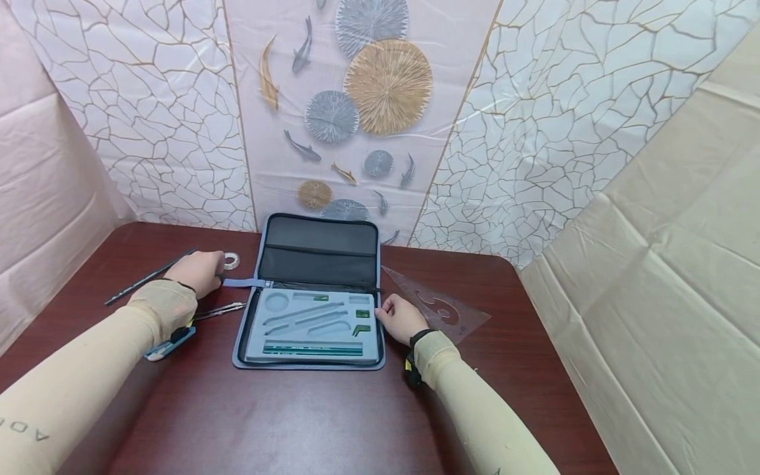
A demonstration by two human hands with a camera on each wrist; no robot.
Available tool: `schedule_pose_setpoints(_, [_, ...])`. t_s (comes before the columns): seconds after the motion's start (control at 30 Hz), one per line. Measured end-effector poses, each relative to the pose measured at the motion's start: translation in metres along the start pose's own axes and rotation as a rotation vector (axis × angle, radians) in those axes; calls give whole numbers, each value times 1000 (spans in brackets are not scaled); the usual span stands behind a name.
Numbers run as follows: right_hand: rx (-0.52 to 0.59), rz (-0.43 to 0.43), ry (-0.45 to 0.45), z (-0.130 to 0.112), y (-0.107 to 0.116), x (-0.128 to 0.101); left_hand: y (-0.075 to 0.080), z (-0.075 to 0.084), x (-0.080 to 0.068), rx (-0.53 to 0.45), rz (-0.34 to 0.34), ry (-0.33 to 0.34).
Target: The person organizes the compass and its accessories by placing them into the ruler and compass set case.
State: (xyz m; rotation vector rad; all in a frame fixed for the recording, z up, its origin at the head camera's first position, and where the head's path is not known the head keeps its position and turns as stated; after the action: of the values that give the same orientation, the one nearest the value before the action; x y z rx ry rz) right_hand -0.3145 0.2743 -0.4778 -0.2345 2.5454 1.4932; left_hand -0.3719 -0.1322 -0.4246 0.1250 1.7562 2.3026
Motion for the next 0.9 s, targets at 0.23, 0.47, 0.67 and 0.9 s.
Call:
schedule_pose_setpoints(0.23, [11, 8, 25, -2, 2, -5, 5, 53, -1, 27, 36, -139])
schedule_pose_setpoints(0.47, [15, 24, 66, -7, 4, -7, -2, 113, -8, 48, 26, -329])
schedule_pose_setpoints(0.67, [9, 19, 62, -7, 3, -7, -24, 134, -4, 68, -6, -412])
schedule_pose_setpoints(0.9, [4, 27, 55, -7, 3, -5, -33, 149, -3, 56, 0, -470])
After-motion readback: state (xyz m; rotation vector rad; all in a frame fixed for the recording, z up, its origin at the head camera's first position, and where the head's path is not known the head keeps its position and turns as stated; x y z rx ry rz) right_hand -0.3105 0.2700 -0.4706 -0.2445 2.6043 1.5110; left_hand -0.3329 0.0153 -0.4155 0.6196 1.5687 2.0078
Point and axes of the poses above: each hand's wrist, its own x-axis towards the middle knuckle, its own y-axis out of the back of the hand, z = x × y, the point moved 7 cm from there along x, towards the middle knuckle, and after that the axes turned 5 degrees about -z, right-handed, at the moved point
